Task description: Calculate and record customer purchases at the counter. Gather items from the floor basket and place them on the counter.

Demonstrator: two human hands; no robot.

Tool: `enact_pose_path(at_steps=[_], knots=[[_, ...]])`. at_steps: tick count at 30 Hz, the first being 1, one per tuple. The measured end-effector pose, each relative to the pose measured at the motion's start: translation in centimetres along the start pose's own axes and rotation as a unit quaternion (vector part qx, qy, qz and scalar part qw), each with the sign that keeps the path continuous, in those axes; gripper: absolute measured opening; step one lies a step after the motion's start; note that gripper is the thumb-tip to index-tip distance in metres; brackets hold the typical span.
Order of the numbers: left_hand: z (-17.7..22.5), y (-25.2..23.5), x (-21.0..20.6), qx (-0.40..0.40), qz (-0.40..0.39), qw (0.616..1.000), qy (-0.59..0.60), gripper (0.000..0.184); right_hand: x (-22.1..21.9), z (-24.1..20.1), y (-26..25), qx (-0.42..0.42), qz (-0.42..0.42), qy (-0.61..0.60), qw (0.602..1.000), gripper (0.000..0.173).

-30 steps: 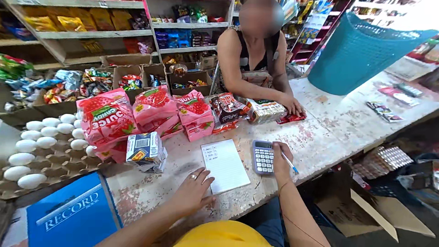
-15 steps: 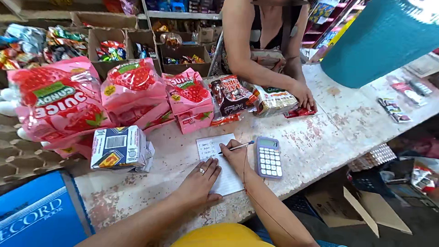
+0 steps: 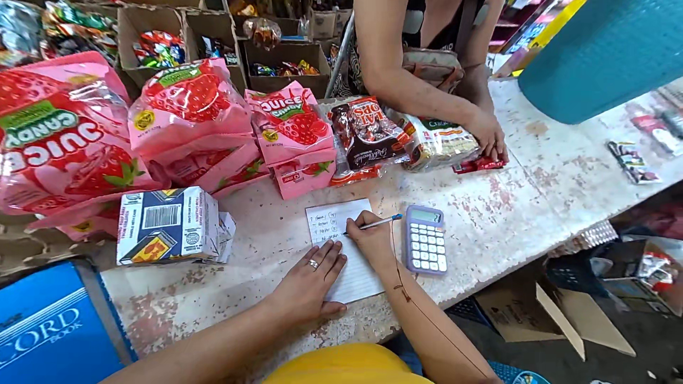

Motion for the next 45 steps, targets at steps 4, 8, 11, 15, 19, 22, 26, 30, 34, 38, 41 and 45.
enact_pose_path(at_steps=[4,8,11,15,19,22,26,30,34,38,41,45], knots=[[0.0,0.1,0.1,-0.006,-0.002,1.0,0.0,0.097,0.5,-0.2,0.0,-0.022,0.01,-0.027,0.999,0.033],[0.3,0.3,0.3,0.005,-0.014,1.0,-0.001,0.097,0.4,-0.1,0.0,-0.019,0.015,-0.028,0.999,0.031],[0.7,0.4,0.4,0.017,-0.022,1.0,0.003,0.097,0.2,-0.1,0.0,-0.014,0.013,-0.012,1.0,0.03],[1.0,0.6,0.4,0.022,-0.035,0.999,-0.008,0.095,0.2,0.2,0.0,0.002,0.015,-0.036,0.999,0.03],[1.2,0.5,0.4,0.022,-0.008,0.999,-0.04,0.094,0.1,0.0,-0.4,0.052,0.021,-0.024,0.998,0.029],[1.2,0.5,0.6,0.016,-0.008,0.999,-0.042,0.098,0.0,0.0,-0.7,0.033,-0.008,0.0,0.999,0.027],[0.7,0.8,1.3,-0.011,-0.03,0.999,-0.026,0.108,0.9,-0.2,-0.8,0.036,-0.042,-0.157,0.986,0.017],[0.3,0.8,1.6,-0.029,-0.024,0.998,-0.041,0.093,2.5,-0.1,-0.9,0.023,0.011,-0.174,0.984,0.029],[0.8,0.7,1.8,-0.033,-0.022,0.999,-0.035,0.08,4.1,0.8,-1.5,0.066,0.109,-0.1,0.987,0.031],[1.1,0.5,2.2,-0.024,-0.06,0.998,0.02,0.076,3.6,0.8,-1.5,0.011,0.046,-0.134,0.99,0.03],[1.8,0.3,2.7,-0.009,-0.097,0.993,0.068,0.075,3.5,0.6,-1.1,0.011,0.025,-0.171,0.985,0.03],[2.7,0.6,2.6,0.017,-0.127,0.988,0.083,0.075,6.6,-0.7,-1.8,0.052,0.085,-0.13,0.987,0.035]])
Point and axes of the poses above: each hand's wrist, its own y-axis away from the middle knuckle, its own x-axis out of the back of the hand, z = x × y, the point moved 7 cm from there along -y, towards the middle knuckle, and after that the axes turned 9 degrees about -x, right-handed, at the moved point
